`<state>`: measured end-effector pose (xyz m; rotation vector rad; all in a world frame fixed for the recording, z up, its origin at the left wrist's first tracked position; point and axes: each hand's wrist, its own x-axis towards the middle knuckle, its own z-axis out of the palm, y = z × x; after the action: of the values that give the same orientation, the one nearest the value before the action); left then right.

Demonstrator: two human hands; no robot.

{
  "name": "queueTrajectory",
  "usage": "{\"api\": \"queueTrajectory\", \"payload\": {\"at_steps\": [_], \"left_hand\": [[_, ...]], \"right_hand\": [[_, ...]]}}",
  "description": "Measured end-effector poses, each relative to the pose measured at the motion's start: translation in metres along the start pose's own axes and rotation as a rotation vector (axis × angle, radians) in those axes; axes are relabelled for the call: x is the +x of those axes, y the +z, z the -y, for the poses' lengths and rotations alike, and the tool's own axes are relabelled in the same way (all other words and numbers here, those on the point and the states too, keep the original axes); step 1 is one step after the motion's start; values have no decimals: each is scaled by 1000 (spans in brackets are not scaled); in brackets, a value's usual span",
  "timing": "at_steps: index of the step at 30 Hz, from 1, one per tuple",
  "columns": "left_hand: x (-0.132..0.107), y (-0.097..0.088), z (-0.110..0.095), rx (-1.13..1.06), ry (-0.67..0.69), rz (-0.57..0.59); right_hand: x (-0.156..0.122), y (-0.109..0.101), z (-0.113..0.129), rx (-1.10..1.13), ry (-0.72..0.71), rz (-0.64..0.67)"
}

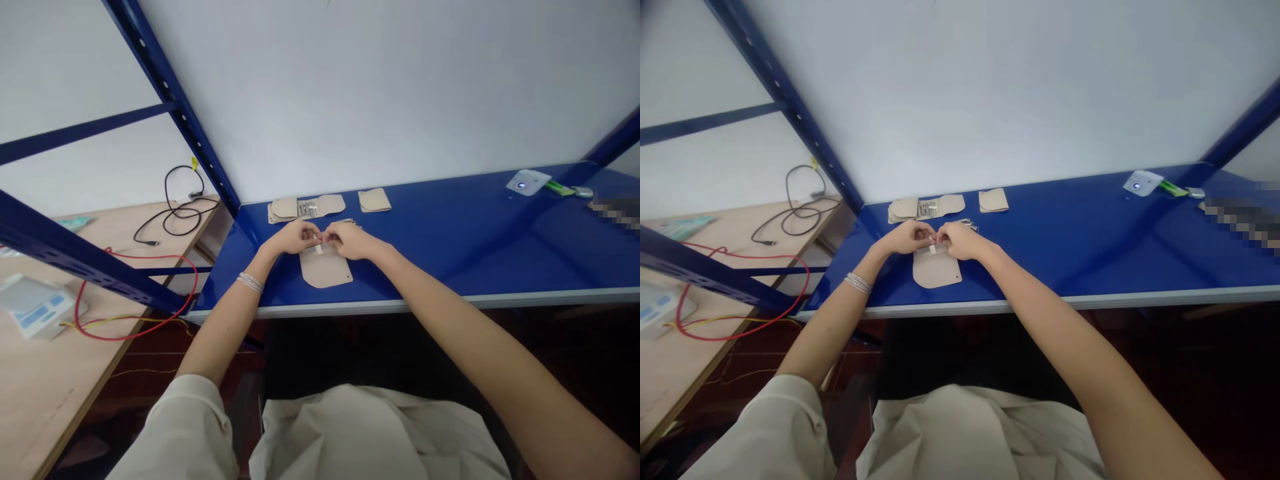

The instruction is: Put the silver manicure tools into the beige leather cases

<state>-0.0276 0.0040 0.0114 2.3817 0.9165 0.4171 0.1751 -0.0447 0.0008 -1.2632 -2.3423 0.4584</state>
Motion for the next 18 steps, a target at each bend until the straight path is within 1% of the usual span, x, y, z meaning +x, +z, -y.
{"api": "queueTrajectory", "payload": {"at_steps": [8, 13, 18], "left_hand": [[1, 2, 3, -28, -11, 30], [2, 1, 4, -40, -10, 44], [2, -1, -1, -55, -17, 61]], "right_hand": [[0, -3, -3, 49, 33, 60], [0, -4, -1, 59, 56, 60], [0, -5, 0, 57, 64, 55]]}}
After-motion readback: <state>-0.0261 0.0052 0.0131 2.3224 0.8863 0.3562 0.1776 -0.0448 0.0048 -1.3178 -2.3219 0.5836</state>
